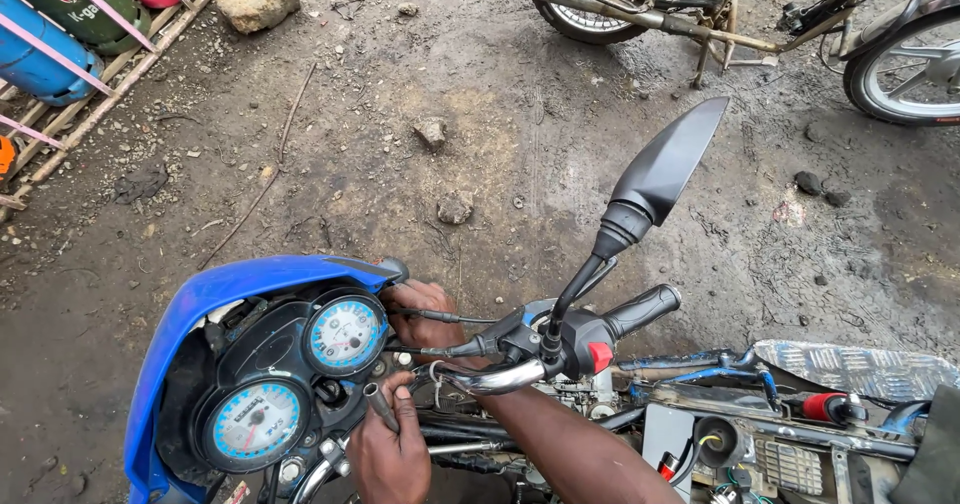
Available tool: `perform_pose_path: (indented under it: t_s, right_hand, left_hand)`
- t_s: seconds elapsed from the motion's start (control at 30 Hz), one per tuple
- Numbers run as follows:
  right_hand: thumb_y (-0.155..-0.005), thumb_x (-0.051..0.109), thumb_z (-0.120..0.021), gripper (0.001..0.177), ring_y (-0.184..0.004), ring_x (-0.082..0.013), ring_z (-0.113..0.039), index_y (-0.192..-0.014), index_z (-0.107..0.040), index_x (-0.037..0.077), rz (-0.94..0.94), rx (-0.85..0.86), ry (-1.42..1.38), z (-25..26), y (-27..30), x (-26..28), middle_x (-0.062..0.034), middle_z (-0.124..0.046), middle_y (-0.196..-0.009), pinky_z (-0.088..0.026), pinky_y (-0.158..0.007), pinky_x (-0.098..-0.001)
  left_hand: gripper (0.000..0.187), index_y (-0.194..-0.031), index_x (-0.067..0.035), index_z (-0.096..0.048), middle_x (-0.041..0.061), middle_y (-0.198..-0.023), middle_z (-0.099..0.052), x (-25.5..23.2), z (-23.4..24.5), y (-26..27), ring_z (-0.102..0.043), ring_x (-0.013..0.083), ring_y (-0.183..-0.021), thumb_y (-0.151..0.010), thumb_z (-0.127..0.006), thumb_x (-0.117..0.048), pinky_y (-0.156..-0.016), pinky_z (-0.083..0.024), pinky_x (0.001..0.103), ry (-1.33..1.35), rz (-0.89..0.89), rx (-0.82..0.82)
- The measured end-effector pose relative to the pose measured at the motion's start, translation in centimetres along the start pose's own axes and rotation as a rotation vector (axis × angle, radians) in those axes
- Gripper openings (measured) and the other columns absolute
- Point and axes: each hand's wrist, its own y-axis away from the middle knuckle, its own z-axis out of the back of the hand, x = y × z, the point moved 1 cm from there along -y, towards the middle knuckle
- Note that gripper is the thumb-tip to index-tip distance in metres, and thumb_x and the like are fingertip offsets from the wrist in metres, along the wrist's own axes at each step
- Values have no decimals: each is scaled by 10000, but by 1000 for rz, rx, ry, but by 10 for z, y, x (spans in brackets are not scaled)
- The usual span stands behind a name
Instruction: The person uses a socket wrench to loosen and remove bolts from the blue front fairing of a motorcycle. After removing the bolts, the person detaches the fairing from the handlebars and sets it aside.
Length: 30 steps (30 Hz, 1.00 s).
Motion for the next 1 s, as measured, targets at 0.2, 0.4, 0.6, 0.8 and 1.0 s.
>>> perform_pose_path:
  t_s: [0.2,0.4,0.6,0.8,1.0]
  right_hand:
    - [-880,110,-629,160,-763,-294,-655,-1018,-582,174,-60,-9,-22,8,-1,12,-2,-683,-874,-441,-764,-415]
    - [-845,160,-670,384,-1007,-289,-718,-1228,-650,148,34,-6,117,-5,7,-12,-55,-760,-1114,-443,-812,-412]
    - [-879,181,-654,329,-910,-299,-701,-1203,-643,124,111,12,158,-4,3,-11,-75,-753,-1034,-423,-754,-412]
    - [-817,118,-636,298,-837,-301,-669,-1114,-624,143,117,65,53,2,-5,-7,-48,-704,-920,-414,-732,-420]
    - [-787,130,-633,349,-850,-321,-689,-1135,-605,147,49,55,95,2,-1,-4,-47,-722,-938,-423,-742,-429]
  left_hand:
    - [350,-1181,-394,-724,7,-881,-806,5,-4,-2,-721,362,-848,-990,-445,-487,-713,-518,513,17,-18,-6]
    - [356,-1185,-397,-731,2,-892,-813,16,-13,-5,-718,377,-856,-980,-458,-498,-695,-520,531,25,-45,-44]
    - [362,-1175,-394,-741,2,-928,-817,7,-10,-4,-725,360,-903,-983,-451,-495,-728,-535,518,23,-17,-50]
    - [375,-1194,-435,-726,1,-822,-785,7,-11,-3,-706,354,-820,-980,-434,-535,-698,-527,531,10,41,-19]
    - [332,-1137,-443,-749,5,-802,-791,1,-8,-2,-712,348,-853,-978,-461,-488,-700,-523,481,-13,51,-46]
